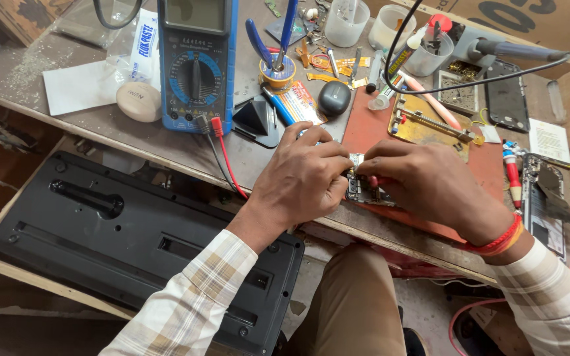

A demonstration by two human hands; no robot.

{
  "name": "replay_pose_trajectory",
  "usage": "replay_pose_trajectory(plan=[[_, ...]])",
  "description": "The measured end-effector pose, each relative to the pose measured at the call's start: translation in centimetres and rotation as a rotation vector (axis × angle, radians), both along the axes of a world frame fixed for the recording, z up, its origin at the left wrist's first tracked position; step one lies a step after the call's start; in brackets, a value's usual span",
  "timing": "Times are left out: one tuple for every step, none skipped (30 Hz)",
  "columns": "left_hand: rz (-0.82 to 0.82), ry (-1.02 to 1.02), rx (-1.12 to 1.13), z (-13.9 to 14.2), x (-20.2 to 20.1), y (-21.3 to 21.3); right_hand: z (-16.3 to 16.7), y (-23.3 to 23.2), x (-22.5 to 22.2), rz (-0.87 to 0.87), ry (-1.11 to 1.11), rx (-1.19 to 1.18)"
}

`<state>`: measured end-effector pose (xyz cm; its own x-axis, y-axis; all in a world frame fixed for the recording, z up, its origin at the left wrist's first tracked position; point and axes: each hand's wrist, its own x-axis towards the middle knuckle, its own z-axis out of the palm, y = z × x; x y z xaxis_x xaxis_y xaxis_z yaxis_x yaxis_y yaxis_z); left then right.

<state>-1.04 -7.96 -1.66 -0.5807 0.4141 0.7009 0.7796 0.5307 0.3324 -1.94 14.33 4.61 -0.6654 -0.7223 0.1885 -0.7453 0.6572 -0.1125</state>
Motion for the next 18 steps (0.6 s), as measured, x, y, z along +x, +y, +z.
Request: replay_pose_trajectory(plan=[[-0.001, -0.002, -0.004, 0.0, 0.0, 0.0, -0.2, 0.3, 0.0, -0.015, -0.028, -0.063], [-0.002, -0.004, -0.008, 0.0, 0.0, 0.0, -0.3, 0.6, 0.2, -0.031, -0.057, -0.126], [0.0, -0.004, -0.014, 0.0, 0.0, -0.1, -0.5, 0.8, 0.2, -0.044, -0.083, -0.191], [-0.002, 0.006, -0.002, 0.0, 0.0, -0.1, -0.5, 1.0, 0.2, -0.053, -0.065, -0.199], [-0.003, 0.014, 0.007, 0.0, 0.0, -0.1, -0.6, 1.1, 0.3, -0.062, -0.049, -0.21], [-0.004, 0.02, 0.015, -0.1, 0.1, -0.2, -0.7, 1.0, 0.3, -0.071, -0.034, -0.221], [-0.004, 0.02, 0.014, -0.1, 0.1, -0.2, -0.7, 1.0, 0.4, -0.067, -0.058, -0.209], [-0.005, 0.022, 0.013, -0.1, 0.1, -0.3, -0.7, 1.0, 0.4, -0.064, -0.08, -0.197], [-0.008, 0.024, 0.014, -0.1, 0.1, -0.3, -0.5, 1.0, 0.5, -0.063, -0.102, -0.182], [-0.004, 0.015, 0.009, -0.1, 0.1, -0.2, -0.4, 0.9, 0.5, -0.041, -0.086, -0.154], [-0.001, 0.007, 0.004, -0.1, 0.1, -0.2, -0.4, 0.7, 0.3, -0.02, -0.069, -0.126], [0.001, -0.002, 0.0, -0.1, 0.1, -0.2, -0.3, 0.5, 0.3, 0.0, -0.052, -0.096], [-0.001, -0.004, -0.001, -0.1, 0.1, -0.1, -0.2, 0.3, 0.3, 0.001, -0.052, -0.092], [-0.001, -0.003, -0.003, -0.1, 0.1, -0.1, -0.2, 0.2, 0.2, 0.005, -0.05, -0.088], [0.001, -0.003, -0.006, -0.1, 0.1, -0.2, -0.1, 0.0, 0.1, 0.009, -0.048, -0.085], [0.001, 0.0, -0.003, -0.1, 0.1, -0.3, -0.1, -0.2, 0.1, 0.013, -0.044, -0.07], [0.0, 0.004, 0.001, -0.1, 0.1, -0.3, 0.0, -0.2, 0.1, 0.018, -0.039, -0.054], [0.0, 0.01, 0.006, 0.0, 0.1, -0.3, 0.1, -0.3, 0.1, 0.021, -0.033, -0.038]])
